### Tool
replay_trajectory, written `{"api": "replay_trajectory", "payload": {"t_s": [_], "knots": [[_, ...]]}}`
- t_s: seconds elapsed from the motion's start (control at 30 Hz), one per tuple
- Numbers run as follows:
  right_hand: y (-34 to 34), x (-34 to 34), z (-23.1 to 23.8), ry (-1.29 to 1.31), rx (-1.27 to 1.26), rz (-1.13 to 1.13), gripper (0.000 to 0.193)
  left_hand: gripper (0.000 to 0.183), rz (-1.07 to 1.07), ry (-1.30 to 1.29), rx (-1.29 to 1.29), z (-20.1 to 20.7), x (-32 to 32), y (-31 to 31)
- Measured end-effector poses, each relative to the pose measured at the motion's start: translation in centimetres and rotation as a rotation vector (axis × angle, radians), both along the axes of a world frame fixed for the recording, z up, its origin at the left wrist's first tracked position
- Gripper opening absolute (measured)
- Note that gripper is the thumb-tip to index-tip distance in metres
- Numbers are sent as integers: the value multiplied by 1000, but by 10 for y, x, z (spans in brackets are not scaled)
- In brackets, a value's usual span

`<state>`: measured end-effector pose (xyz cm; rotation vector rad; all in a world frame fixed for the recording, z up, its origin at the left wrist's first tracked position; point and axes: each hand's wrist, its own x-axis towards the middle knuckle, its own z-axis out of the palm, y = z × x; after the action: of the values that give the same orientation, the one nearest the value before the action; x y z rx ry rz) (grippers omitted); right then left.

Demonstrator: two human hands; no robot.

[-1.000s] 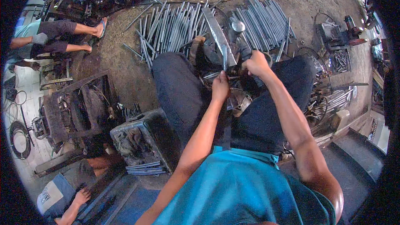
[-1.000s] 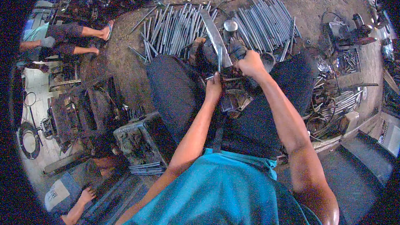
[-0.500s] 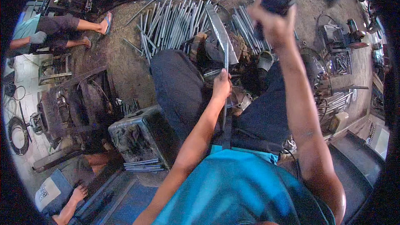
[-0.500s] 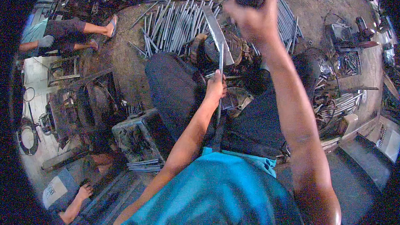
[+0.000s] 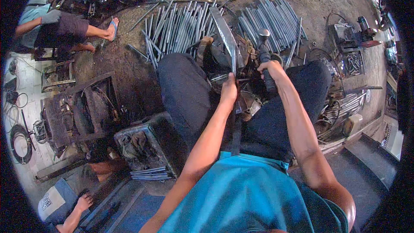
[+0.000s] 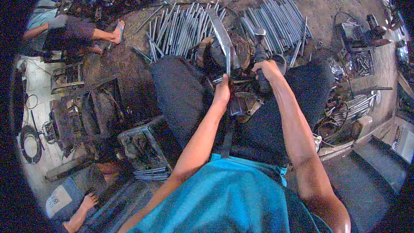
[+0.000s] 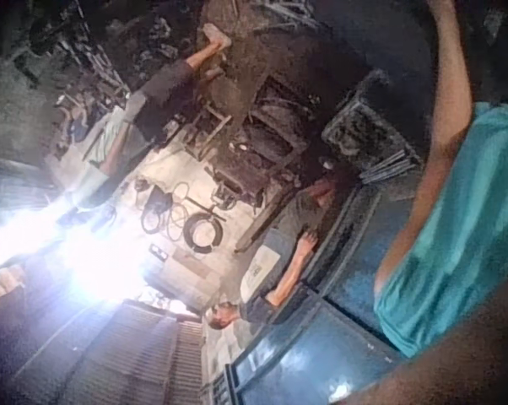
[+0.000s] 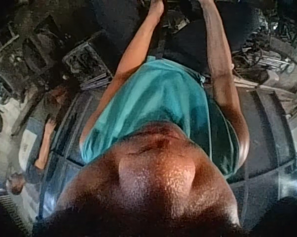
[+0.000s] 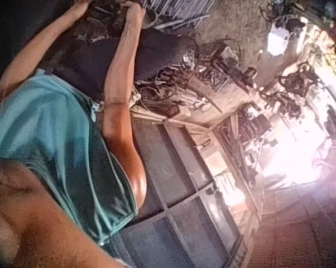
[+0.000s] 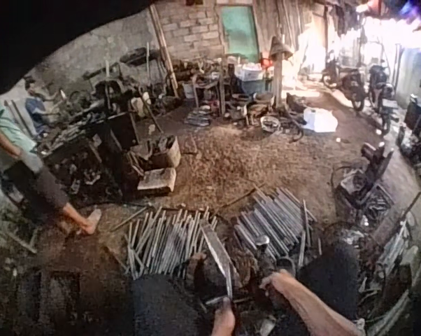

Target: The person hammers a metal pin into a metal joint assembly to secure it.

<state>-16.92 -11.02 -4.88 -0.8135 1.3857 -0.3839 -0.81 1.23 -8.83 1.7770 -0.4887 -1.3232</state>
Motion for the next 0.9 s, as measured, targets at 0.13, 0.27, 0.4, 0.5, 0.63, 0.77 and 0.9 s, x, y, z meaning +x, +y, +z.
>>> {"api": "replay_trajectory", "payload": {"t_s": [0.13, 0.27, 0.4, 0.5, 0.63, 0.77, 0.9], "knots": [[-20, 15, 83, -325, -152, 100, 23, 55, 18, 262, 241, 19, -2, -3], [-46, 50, 209, -588, -612, 283, 25, 57, 4, 63, 69, -5, 1, 5], [-61, 83, 272, -570, -694, -44, 9, 60, -19, 9, 78, -6, -3, 1], [-72, 79, 228, -768, -859, 181, 22, 64, -81, -28, 84, 2, -2, -1], [-22, 50, 82, -441, -232, 390, 19, 69, -88, -42, 79, 4, 3, 1], [19, 28, 9, -27, -21, 330, 15, 71, -143, -180, 96, 33, 2, -7], [20, 22, 17, -195, 24, 224, 15, 69, -107, -165, 107, 24, 3, -3]]}}
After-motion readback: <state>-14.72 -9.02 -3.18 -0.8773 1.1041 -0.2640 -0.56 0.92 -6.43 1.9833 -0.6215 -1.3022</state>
